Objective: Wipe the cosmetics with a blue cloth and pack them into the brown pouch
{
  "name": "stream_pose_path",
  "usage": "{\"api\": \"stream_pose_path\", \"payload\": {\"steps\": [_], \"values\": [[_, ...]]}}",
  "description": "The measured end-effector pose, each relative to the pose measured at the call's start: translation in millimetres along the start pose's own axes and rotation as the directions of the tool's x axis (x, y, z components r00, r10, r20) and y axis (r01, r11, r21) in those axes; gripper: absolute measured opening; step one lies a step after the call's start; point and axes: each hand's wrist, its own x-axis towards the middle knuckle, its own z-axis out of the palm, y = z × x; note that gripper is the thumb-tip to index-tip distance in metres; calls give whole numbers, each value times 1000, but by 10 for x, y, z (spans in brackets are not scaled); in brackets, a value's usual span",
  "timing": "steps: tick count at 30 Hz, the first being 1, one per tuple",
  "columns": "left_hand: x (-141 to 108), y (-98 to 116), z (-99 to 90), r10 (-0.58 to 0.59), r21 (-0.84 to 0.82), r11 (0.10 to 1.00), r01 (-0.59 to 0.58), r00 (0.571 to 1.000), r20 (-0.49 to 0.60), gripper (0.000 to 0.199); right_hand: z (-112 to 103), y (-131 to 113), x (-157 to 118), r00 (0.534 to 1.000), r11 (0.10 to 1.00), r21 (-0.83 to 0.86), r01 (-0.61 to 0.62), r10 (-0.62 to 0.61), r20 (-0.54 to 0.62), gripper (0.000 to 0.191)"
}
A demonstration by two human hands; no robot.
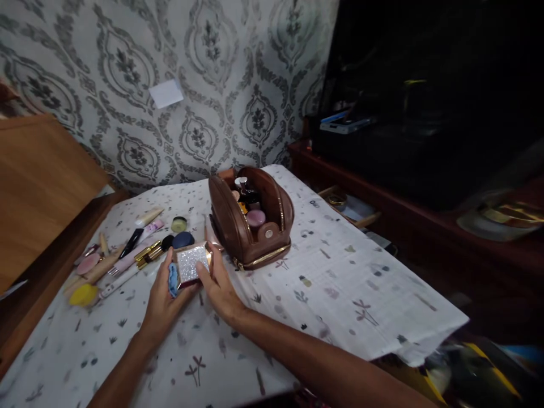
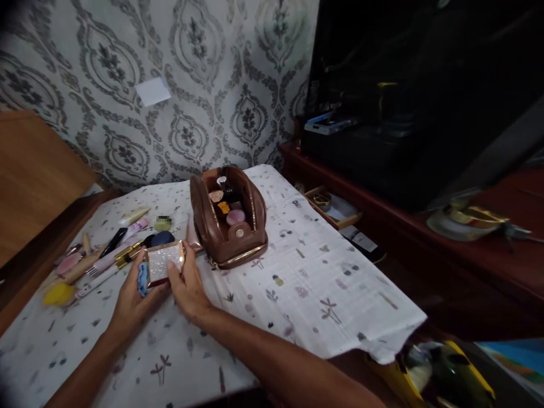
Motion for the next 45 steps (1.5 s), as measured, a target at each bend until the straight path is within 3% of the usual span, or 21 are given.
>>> {"api": "stream_pose_path", "payload": {"steps": [4, 8, 12, 16, 20, 23, 25, 28, 30, 34, 38, 42, 45], "values": [[18, -102, -28, -49, -113, 992, 53, 998, 36, 90, 5, 59, 28, 998, 998, 55, 11, -14, 60, 79], [47, -162, -45, -59, -209, 975, 74, 995, 79, 91, -19, 69, 97, 1000, 989, 147, -11, 11, -4, 72], [83, -154, -97, -62, -326, 940, 104, 989, 137, 83, -59, 41, 162, 987, 966, 204, -160, 162, 6, 58], [118, -170, -157, -107, -405, 906, 122, 993, 58, 62, -63, 59, 172, 962, 947, 174, -271, 272, 18, 57], [120, -230, -189, -201, -415, 892, 177, 979, -16, 49, -41, 90, 154, 951, 945, 108, -309, 306, 45, 61], [89, -258, -170, -162, -380, 916, 127, 985, -63, 44, -26, 67, 143, 947, 944, 86, -320, 315, 63, 73], [54, -263, -137, -71, -353, 934, 45, 996, -59, 52, -19, 24, 135, 950, 946, 84, -312, 308, 57, 83], [-4, -263, -74, 57, -329, 943, -51, 998, 8, 90, -13, -44, 126, 956, 952, 89, -292, 287, 57, 94], [-34, -259, -49, 78, -297, 953, -63, 996, 39, 104, -11, -69, 124, 952, 952, 76, -298, 291, 95, 97], [-37, -232, -87, 69, -267, 962, -57, 997, 37, 86, -22, -57, 131, 933, 945, 32, -326, 316, 173, 91], [-7, -180, -174, 19, -312, 950, -8, 999, 34, 68, -48, -16, 136, 971, 982, -41, -186, 190, 146, 72], [-17, -137, -212, -64, -324, 944, 66, 998, 16, 66, -69, -27, 112, 996, 963, -269, 8, 15, 84, 81], [-29, -137, -221, -94, -304, 948, 98, 995, 28, 67, -68, -109, 84, 990, 915, -387, 114, -74, 117, 88]]}}
